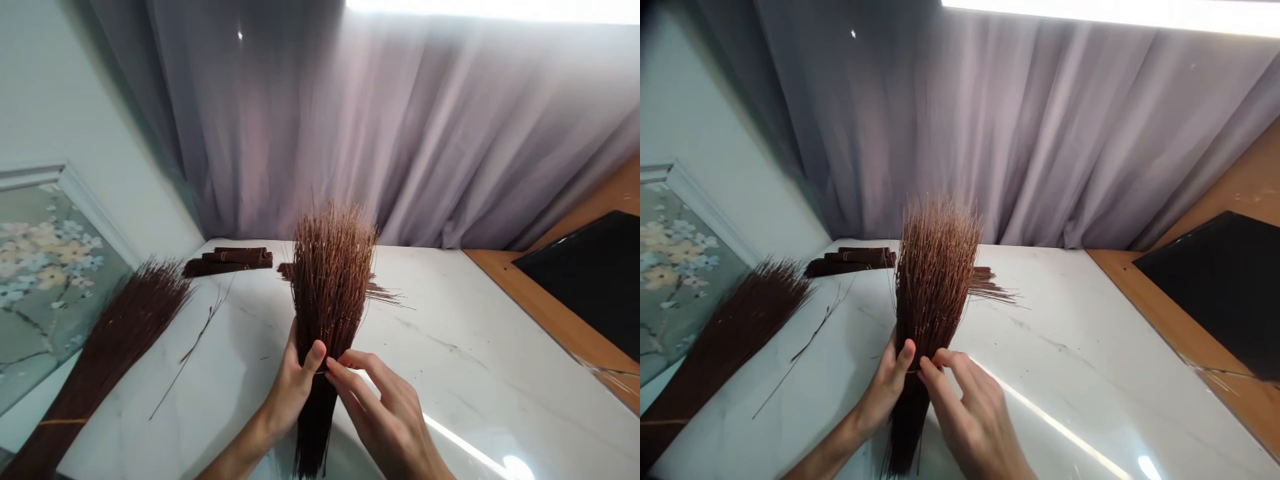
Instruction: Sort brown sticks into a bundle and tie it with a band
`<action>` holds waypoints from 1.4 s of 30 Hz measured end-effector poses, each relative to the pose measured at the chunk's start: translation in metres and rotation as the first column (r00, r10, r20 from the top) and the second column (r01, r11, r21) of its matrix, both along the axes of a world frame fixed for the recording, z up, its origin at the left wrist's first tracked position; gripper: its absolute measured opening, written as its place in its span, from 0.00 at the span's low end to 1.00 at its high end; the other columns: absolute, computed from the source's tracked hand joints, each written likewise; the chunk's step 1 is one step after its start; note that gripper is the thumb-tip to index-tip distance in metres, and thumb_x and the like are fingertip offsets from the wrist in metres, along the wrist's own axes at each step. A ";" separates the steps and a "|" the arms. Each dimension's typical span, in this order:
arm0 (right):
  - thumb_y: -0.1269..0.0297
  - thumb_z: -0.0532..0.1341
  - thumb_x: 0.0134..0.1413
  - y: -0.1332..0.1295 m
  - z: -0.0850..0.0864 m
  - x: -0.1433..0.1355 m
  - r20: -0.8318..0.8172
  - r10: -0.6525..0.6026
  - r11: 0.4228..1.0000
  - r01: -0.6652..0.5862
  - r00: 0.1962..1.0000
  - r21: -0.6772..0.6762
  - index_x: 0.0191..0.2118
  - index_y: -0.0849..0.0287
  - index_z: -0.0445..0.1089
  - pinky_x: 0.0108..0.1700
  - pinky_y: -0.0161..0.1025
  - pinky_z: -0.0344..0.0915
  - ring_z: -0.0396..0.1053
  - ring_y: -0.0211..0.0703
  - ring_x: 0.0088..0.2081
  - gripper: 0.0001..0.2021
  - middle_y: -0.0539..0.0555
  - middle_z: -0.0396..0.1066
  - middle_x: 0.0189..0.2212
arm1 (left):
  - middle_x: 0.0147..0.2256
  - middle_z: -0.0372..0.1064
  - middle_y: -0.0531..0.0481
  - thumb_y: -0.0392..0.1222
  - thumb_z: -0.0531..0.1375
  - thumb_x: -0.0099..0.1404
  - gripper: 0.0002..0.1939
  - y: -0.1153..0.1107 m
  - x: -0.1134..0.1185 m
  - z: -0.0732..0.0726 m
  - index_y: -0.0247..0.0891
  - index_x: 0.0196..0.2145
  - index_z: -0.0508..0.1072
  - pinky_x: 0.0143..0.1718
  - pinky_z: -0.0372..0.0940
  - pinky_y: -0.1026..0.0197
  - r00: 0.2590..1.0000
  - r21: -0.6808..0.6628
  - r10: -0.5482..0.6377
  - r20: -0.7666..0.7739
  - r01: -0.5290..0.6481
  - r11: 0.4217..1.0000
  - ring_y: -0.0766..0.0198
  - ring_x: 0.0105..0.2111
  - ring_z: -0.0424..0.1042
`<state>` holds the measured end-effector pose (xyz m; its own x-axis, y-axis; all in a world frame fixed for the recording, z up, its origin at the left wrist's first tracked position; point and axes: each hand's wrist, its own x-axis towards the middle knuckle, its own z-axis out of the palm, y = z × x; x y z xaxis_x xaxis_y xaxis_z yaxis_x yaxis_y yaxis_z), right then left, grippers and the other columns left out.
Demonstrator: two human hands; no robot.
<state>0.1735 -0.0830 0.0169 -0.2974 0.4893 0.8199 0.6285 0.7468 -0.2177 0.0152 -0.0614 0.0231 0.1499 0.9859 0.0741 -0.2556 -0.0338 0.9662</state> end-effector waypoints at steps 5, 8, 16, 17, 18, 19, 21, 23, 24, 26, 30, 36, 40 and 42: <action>0.77 0.54 0.68 0.003 -0.011 0.013 0.173 -0.033 0.977 -0.005 0.984 0.211 0.50 0.73 0.72 0.43 0.44 0.75 0.76 0.51 0.46 0.12 0.67 0.76 0.43 | 0.54 0.70 0.44 0.51 0.80 0.43 0.49 0.003 -0.003 -0.007 0.42 0.57 0.62 0.61 0.60 0.49 0.984 0.034 -0.173 0.043 0.172 0.985 0.47 0.58 0.68; 0.77 0.56 0.67 0.006 -0.010 0.014 0.157 -0.178 0.960 0.136 0.971 0.246 0.48 0.72 0.71 0.39 0.38 0.75 0.76 0.48 0.45 0.09 0.66 0.75 0.42 | 0.55 0.70 0.46 0.38 0.80 0.42 0.48 0.002 0.000 -0.007 0.43 0.56 0.63 0.61 0.60 0.48 0.977 0.027 -0.213 -0.008 0.213 0.977 0.48 0.58 0.68; 0.74 0.58 0.67 0.012 0.002 0.009 -0.089 -0.457 0.875 0.465 0.885 0.136 0.49 0.66 0.67 0.33 0.33 0.74 0.73 0.41 0.39 0.07 0.59 0.68 0.41 | 0.55 0.71 0.46 0.32 0.74 0.53 0.39 -0.005 0.006 0.003 0.42 0.58 0.62 0.58 0.64 0.49 0.959 -0.045 -0.284 -0.005 0.284 0.958 0.48 0.57 0.69; 0.74 0.58 0.68 0.013 0.002 0.009 -0.112 -0.470 0.869 0.481 0.876 0.117 0.48 0.66 0.67 0.33 0.32 0.74 0.73 0.41 0.39 0.06 0.59 0.68 0.41 | 0.56 0.70 0.46 0.31 0.72 0.54 0.39 -0.005 0.005 0.002 0.43 0.59 0.61 0.58 0.65 0.49 0.956 -0.065 -0.292 -0.009 0.291 0.954 0.48 0.57 0.69; 0.73 0.57 0.68 0.014 0.002 0.008 -0.116 -0.478 0.866 0.489 0.871 0.102 0.48 0.66 0.67 0.32 0.32 0.74 0.73 0.41 0.39 0.05 0.59 0.68 0.41 | 0.56 0.70 0.46 0.30 0.71 0.55 0.39 -0.005 0.004 0.000 0.43 0.60 0.60 0.58 0.64 0.49 0.955 -0.072 -0.295 -0.021 0.293 0.953 0.49 0.58 0.69; 0.72 0.57 0.69 0.015 0.001 0.008 -0.098 -0.479 0.869 0.487 0.873 0.094 0.47 0.66 0.67 0.30 0.32 0.73 0.73 0.40 0.38 0.05 0.60 0.68 0.41 | 0.57 0.70 0.46 0.29 0.70 0.55 0.39 -0.005 0.004 -0.002 0.43 0.60 0.60 0.60 0.63 0.50 0.956 -0.063 -0.289 -0.044 0.286 0.956 0.50 0.58 0.69; 0.71 0.56 0.69 0.014 -0.003 0.009 -0.012 -0.450 0.888 0.448 0.893 0.103 0.46 0.65 0.67 0.29 0.33 0.72 0.73 0.40 0.35 0.05 0.60 0.70 0.41 | 0.56 0.71 0.47 0.28 0.67 0.56 0.37 -0.004 0.004 -0.005 0.43 0.61 0.60 0.62 0.61 0.51 0.961 -0.022 -0.248 -0.119 0.248 0.969 0.52 0.58 0.69; 0.71 0.58 0.69 0.011 -0.009 0.010 0.076 -0.391 0.916 0.380 0.917 0.132 0.46 0.65 0.69 0.31 0.36 0.72 0.74 0.41 0.35 0.05 0.60 0.72 0.41 | 0.54 0.72 0.46 0.28 0.66 0.58 0.36 -0.003 0.004 -0.007 0.42 0.61 0.60 0.60 0.64 0.52 0.955 -0.001 -0.197 -0.221 0.202 0.979 0.53 0.55 0.72; 0.72 0.59 0.68 0.009 -0.012 0.011 0.104 -0.357 0.929 0.341 0.928 0.142 0.46 0.65 0.69 0.34 0.37 0.72 0.74 0.43 0.36 0.05 0.60 0.73 0.41 | 0.54 0.73 0.46 0.29 0.65 0.59 0.35 -0.003 0.005 -0.007 0.42 0.61 0.60 0.58 0.66 0.53 0.946 0.003 -0.177 -0.270 0.185 0.983 0.54 0.53 0.73; 0.73 0.58 0.68 0.005 -0.017 0.013 0.159 -0.264 0.960 0.244 0.951 0.138 0.48 0.66 0.70 0.39 0.40 0.73 0.75 0.46 0.40 0.07 0.62 0.74 0.42 | 0.53 0.73 0.44 0.32 0.65 0.60 0.35 -0.003 0.006 -0.008 0.42 0.62 0.58 0.55 0.68 0.53 0.925 0.009 -0.158 -0.344 0.172 0.985 0.53 0.51 0.75; 0.73 0.58 0.68 -0.006 -0.020 0.021 0.204 -0.119 0.992 0.109 0.972 0.061 0.49 0.66 0.71 0.42 0.42 0.72 0.74 0.48 0.42 0.08 0.63 0.75 0.43 | 0.56 0.72 0.41 0.34 0.64 0.61 0.39 -0.006 0.010 -0.009 0.41 0.66 0.54 0.57 0.66 0.53 0.879 0.001 -0.212 -0.427 0.235 0.972 0.51 0.55 0.72; 0.69 0.54 0.71 -0.025 -0.011 0.027 0.144 -0.196 0.975 0.208 0.970 -0.074 0.41 0.61 0.70 0.32 0.37 0.66 0.72 0.41 0.31 0.08 0.56 0.73 0.34 | 0.56 0.71 0.47 0.26 0.59 0.55 0.44 -0.008 0.026 -0.005 0.48 0.67 0.53 0.55 0.66 0.56 0.795 -0.006 -0.264 -0.546 0.311 0.950 0.54 0.55 0.70; 0.70 0.48 0.73 -0.033 -0.008 0.029 0.251 -0.299 0.943 0.326 0.921 -0.072 0.37 0.58 0.67 0.29 0.38 0.60 0.67 0.40 0.26 0.13 0.52 0.71 0.29 | 0.48 0.74 0.48 0.25 0.56 0.54 0.44 -0.006 0.038 -0.005 0.48 0.66 0.53 0.48 0.68 0.58 0.744 -0.023 -0.273 -0.610 0.329 0.944 0.55 0.48 0.74; 0.71 0.47 0.73 -0.032 -0.008 0.033 0.281 -0.332 0.931 0.361 0.900 -0.055 0.35 0.57 0.66 0.28 0.38 0.56 0.65 0.39 0.24 0.15 0.50 0.69 0.27 | 0.45 0.75 0.48 0.26 0.57 0.55 0.44 -0.005 0.044 -0.007 0.47 0.67 0.50 0.44 0.68 0.57 0.709 -0.039 -0.279 -0.648 0.335 0.942 0.55 0.43 0.75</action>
<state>0.2061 -0.1155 0.0086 -0.2905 0.6780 0.6752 0.8883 0.4535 -0.0732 0.0588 -0.0668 0.0159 0.4822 0.8725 -0.0796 0.4072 -0.1427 0.9021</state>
